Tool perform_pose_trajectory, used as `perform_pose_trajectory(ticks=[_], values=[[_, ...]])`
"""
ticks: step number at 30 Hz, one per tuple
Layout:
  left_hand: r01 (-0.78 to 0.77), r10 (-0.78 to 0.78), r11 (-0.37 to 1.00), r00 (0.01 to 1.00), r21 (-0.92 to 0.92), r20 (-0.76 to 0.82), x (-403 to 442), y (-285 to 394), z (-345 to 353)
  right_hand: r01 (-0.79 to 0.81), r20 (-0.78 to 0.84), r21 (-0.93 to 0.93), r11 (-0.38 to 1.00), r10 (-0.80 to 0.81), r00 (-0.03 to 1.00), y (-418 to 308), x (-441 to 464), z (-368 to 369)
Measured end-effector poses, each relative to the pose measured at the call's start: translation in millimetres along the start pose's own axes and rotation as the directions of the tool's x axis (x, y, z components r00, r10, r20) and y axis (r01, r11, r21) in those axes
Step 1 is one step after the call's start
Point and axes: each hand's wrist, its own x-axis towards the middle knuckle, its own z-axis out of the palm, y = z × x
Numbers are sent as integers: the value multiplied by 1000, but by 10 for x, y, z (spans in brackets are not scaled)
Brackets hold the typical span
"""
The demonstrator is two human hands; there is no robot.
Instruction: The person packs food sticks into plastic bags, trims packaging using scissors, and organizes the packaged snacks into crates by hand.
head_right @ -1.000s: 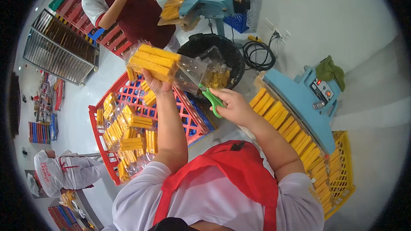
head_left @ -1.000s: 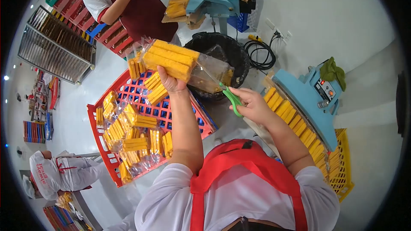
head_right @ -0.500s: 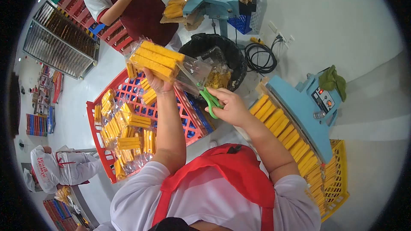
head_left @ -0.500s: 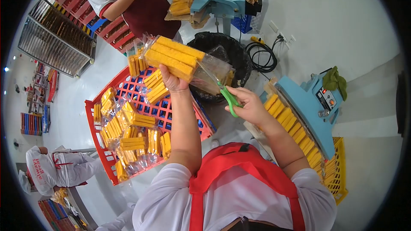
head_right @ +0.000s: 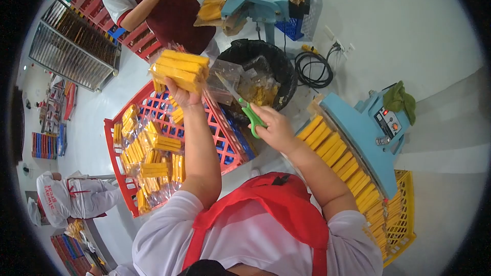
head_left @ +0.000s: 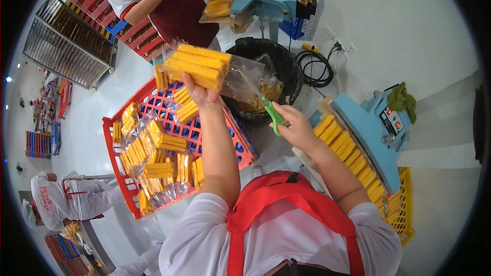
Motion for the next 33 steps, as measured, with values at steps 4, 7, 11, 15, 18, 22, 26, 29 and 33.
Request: perform_pose_trajectory(ticks=[4, 7, 11, 15, 18, 22, 26, 29, 33], values=[[-50, 47, 995, 998, 82, 33, 133, 90, -12, 86, 180, -444, 892, -5, 984, -315, 217, -302], [-26, 24, 998, 999, 58, 36, 220, 97, -61, 255, 289, -598, 760, -92, 953, -474, 497, -368], [-17, 12, 989, 999, 146, 37, 326, 161, 71, 319, 367, -834, 450, 22, 930, -634, 680, -543], [-64, 61, 973, 998, 222, 18, 373, 224, 108, 274, 329, -859, 431, 55, 943, -853, 630, -718], [-83, 79, 956, 997, 282, 24, 401, 208, 29, 292, 337, -794, 533, -13, 941, -748, 549, -612], [-75, 118, 934, 988, 349, -103, 395, 112, 23, 217, 395, -866, 451, 348, 850, -447, 394, -561], [118, -134, 956, 990, 269, 39, 356, 24, 99, -161, -4, -650, 743, 208, 978, -395, -204, -1123], [212, -194, 968, 971, 130, -142, 312, -83, 160, -475, -377, -418, 774, 328, 866, -288, -846, -1533], [439, -460, 881, 881, -175, -111, 135, -516, 320, -604, -498, -256, 754, 433, 751, 6, -1882, -1895]])
